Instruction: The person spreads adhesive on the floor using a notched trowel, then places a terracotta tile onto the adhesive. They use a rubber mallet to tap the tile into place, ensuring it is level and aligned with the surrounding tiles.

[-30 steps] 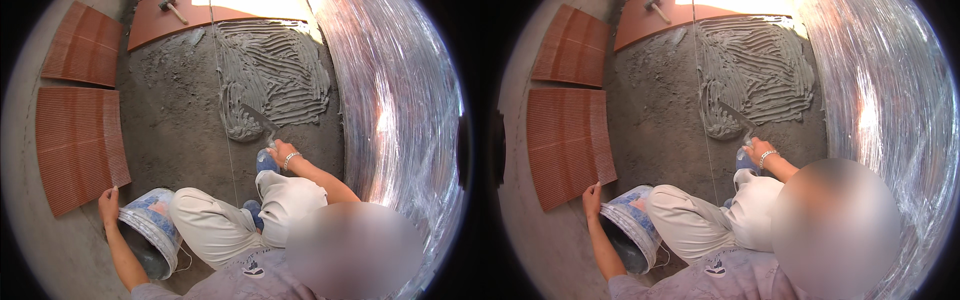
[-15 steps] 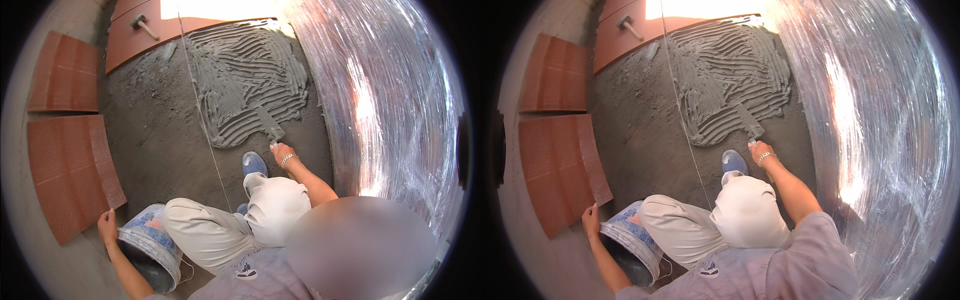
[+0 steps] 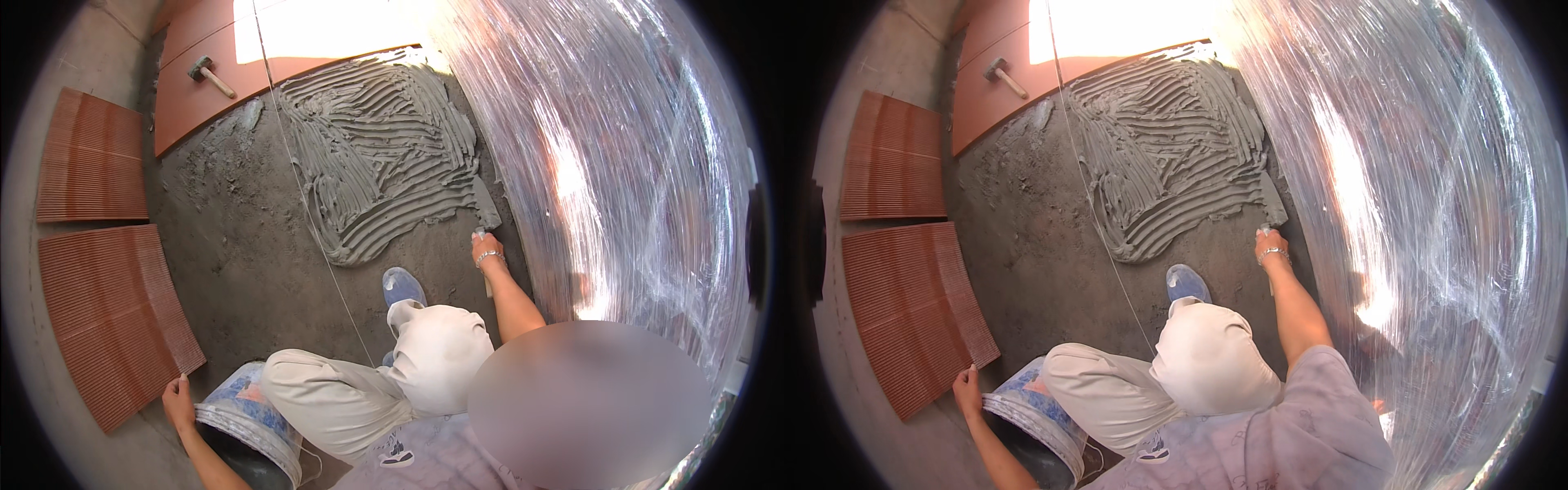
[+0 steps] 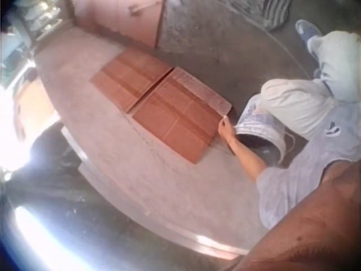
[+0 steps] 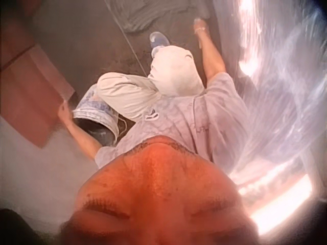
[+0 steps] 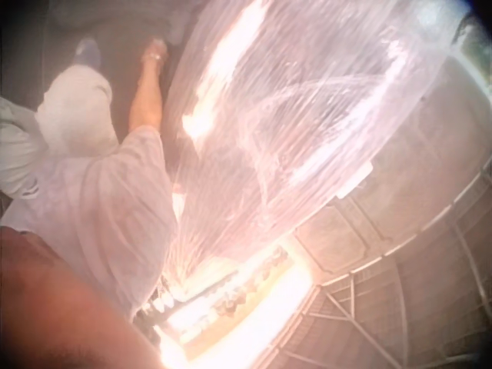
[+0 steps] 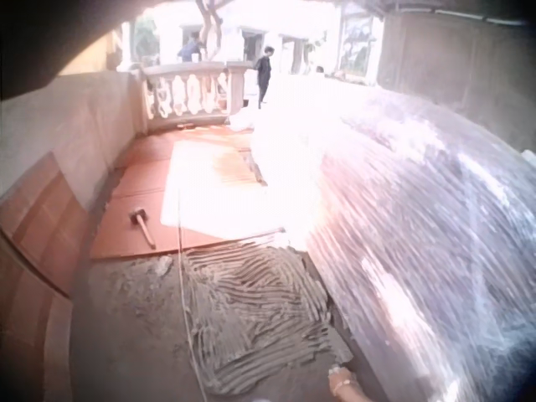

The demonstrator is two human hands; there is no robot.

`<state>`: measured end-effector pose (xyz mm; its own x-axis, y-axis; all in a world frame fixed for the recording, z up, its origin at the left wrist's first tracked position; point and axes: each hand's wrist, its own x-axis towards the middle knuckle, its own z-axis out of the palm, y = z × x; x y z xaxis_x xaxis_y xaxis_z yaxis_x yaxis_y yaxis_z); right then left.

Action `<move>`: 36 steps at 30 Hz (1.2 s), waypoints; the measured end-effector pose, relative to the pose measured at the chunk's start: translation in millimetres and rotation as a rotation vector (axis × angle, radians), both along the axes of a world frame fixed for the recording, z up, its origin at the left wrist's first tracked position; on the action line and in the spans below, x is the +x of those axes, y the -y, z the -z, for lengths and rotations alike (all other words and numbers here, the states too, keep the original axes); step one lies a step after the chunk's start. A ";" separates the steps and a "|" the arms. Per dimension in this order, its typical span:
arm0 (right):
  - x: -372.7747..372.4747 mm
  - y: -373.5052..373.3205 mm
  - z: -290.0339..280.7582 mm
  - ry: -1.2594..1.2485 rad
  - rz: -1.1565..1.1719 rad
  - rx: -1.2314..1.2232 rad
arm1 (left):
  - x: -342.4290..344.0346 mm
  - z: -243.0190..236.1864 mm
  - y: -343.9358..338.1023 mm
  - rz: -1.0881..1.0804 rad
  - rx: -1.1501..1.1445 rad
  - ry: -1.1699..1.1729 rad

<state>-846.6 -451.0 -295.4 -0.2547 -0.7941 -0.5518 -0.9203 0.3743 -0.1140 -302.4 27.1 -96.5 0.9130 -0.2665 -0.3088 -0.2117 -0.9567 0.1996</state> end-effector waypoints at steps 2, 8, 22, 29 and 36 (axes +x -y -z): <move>0.7 3.9 -4.1 -0.035 0.031 -0.017 | -1.2 -1.8 1.1 -0.003 0.005 0.003; 1.4 12.8 -11.2 -0.124 0.023 -0.005 | -8.7 -8.3 8.2 -0.025 0.010 0.020; -0.8 -6.1 9.7 -0.074 -0.087 -0.129 | -14.9 -17.4 19.5 -0.056 0.066 0.034; -4.6 -11.1 17.4 -0.068 -0.087 -0.168 | -17.3 -22.0 21.9 -0.071 0.059 0.018; -11.5 -33.0 19.9 -0.042 -0.048 -0.154 | -16.9 -22.7 20.4 -0.095 0.101 0.015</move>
<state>-858.1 -418.0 -315.4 -0.2346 -0.8806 -0.4118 -0.9420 0.3106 -0.1275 -319.3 6.7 -73.8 0.9375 -0.1472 -0.3154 -0.1218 -0.9876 0.0989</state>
